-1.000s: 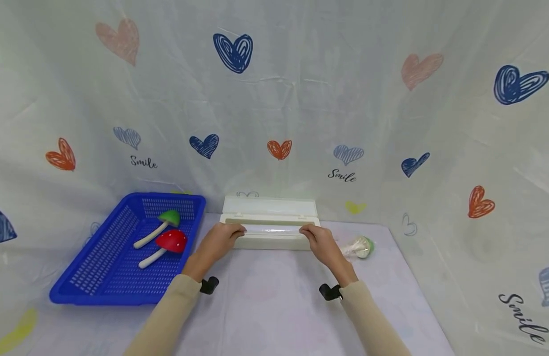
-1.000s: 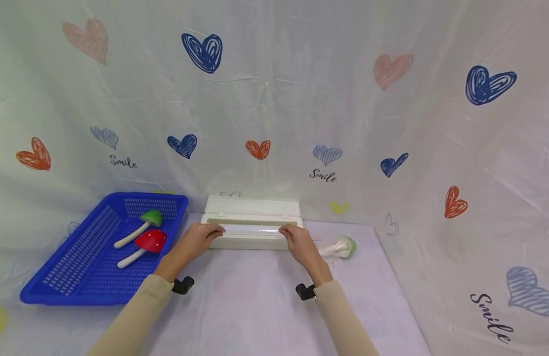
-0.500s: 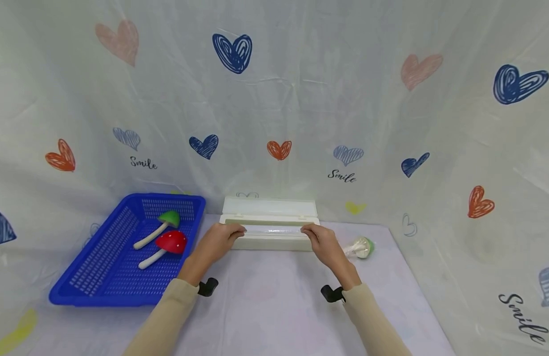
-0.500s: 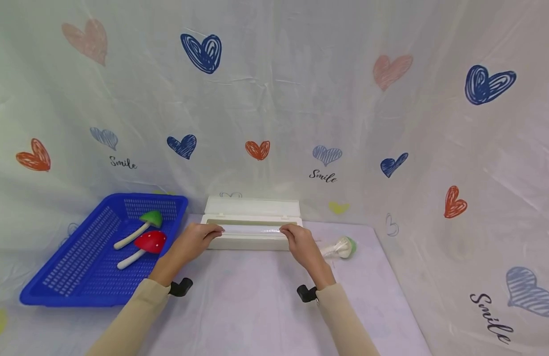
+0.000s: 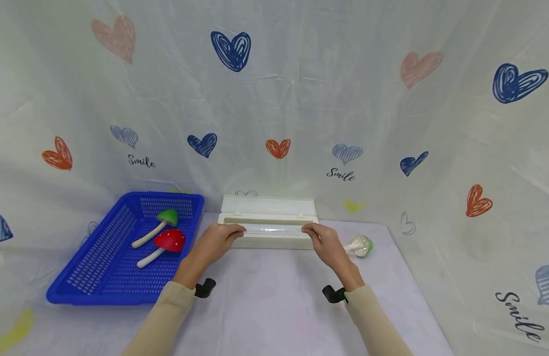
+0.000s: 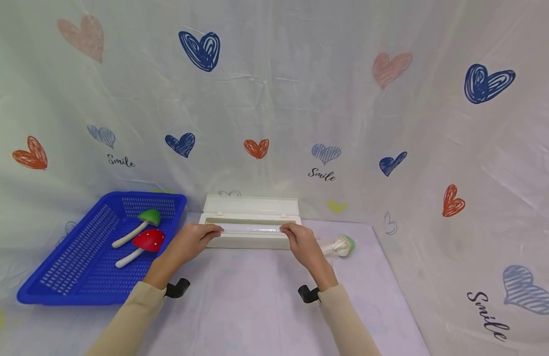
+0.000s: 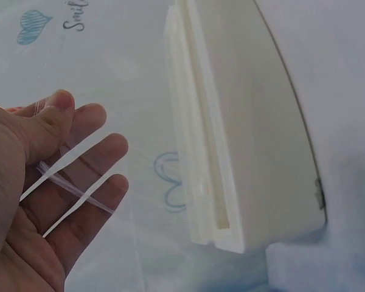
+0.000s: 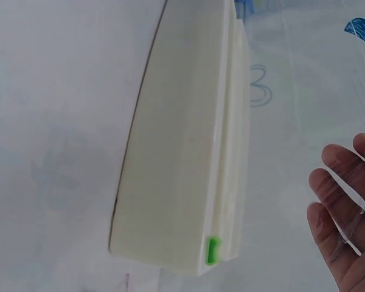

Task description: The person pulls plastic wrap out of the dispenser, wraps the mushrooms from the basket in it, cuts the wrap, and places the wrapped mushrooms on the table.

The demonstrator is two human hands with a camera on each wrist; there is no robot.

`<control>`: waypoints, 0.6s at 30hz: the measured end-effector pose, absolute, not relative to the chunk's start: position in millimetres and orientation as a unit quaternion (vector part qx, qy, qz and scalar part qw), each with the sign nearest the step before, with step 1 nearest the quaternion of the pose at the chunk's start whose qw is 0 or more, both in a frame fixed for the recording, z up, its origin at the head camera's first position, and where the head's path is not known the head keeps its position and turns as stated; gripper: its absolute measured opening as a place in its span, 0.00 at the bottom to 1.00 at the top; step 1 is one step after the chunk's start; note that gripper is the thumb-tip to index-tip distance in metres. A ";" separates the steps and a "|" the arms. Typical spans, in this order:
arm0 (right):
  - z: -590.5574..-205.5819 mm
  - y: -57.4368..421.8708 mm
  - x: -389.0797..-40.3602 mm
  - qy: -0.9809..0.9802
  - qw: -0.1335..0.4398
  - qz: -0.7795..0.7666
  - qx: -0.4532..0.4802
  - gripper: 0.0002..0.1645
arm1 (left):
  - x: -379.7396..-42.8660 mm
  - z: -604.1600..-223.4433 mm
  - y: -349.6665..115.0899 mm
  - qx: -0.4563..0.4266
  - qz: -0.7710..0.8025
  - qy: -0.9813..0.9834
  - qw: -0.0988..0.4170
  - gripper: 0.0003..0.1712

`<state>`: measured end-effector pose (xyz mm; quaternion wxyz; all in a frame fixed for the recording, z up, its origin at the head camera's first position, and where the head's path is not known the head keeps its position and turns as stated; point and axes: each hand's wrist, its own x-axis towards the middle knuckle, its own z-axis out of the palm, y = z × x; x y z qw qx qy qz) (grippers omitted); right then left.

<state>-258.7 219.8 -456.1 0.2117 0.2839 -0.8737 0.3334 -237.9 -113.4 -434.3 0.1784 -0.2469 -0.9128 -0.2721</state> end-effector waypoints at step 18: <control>-449.3 222.9 -237.3 -0.847 0.258 0.322 0.337 0.09 | -214.6 -428.5 -120.8 -0.282 -0.272 -0.902 0.181 0.07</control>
